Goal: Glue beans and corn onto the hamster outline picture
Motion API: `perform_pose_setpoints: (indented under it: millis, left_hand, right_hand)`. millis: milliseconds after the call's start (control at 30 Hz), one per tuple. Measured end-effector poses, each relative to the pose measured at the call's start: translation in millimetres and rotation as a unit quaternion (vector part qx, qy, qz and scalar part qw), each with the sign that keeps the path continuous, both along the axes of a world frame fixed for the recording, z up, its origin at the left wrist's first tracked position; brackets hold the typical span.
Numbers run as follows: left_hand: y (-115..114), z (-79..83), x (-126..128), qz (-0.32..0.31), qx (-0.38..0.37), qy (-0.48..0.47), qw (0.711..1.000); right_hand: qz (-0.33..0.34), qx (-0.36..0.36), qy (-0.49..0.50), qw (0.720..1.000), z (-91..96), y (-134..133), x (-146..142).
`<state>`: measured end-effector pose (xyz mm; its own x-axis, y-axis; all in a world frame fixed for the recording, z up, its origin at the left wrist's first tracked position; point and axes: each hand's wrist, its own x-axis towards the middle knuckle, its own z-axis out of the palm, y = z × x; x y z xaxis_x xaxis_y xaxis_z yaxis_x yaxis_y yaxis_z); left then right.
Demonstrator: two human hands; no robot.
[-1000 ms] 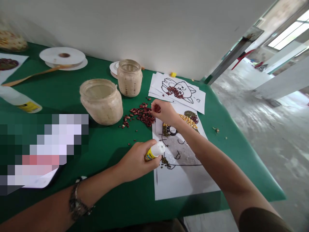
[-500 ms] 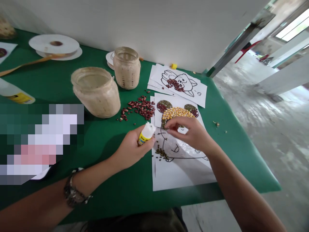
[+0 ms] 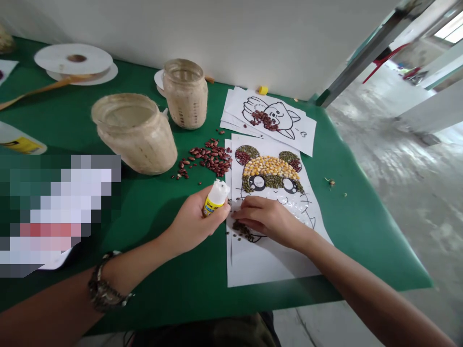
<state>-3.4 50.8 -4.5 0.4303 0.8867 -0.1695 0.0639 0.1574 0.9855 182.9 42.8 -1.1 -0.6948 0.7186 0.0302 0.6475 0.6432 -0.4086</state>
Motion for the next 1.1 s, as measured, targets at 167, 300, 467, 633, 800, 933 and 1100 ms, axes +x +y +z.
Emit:
perform_pose_setpoints:
  millis: [167,300,467,633,800,933,1100]
  left_hand:
    - [1.4,0.1,1.1,-0.011,0.009,0.008,1.0]
    - [1.5,-0.7,2.7,-0.074,0.024,0.013,0.997]
    - [0.4,-3.0,2.2,-0.154,-0.012,-0.041,0.987]
    - [-0.9,-3.5,0.5,-0.166,0.009,-0.045,0.985]
    - [-0.6,-3.0,1.0,-0.146,0.03,-0.07,0.986]
    - [-1.0,-3.8,0.5,-0.139,0.049,-0.054,0.988]
    - [-1.3,-4.9,-0.1,-0.137,0.067,-0.007,0.988]
  right_hand:
    - [-0.027,-0.002,0.107,0.994,-6.3,1.3,0.4]
    - [-0.148,-0.003,0.281,0.948,6.8,2.9,-5.7]
    - [-0.255,-0.032,0.415,0.873,26.6,3.6,-22.9]
    - [-0.186,-0.011,0.376,0.908,29.3,1.4,-35.3]
    - [-0.135,0.109,0.287,0.942,26.4,-5.8,-34.5]
    - [-0.12,0.154,0.252,0.948,25.2,-12.5,-30.8]
    - [-0.136,0.179,0.255,0.94,24.8,-16.4,-29.3]
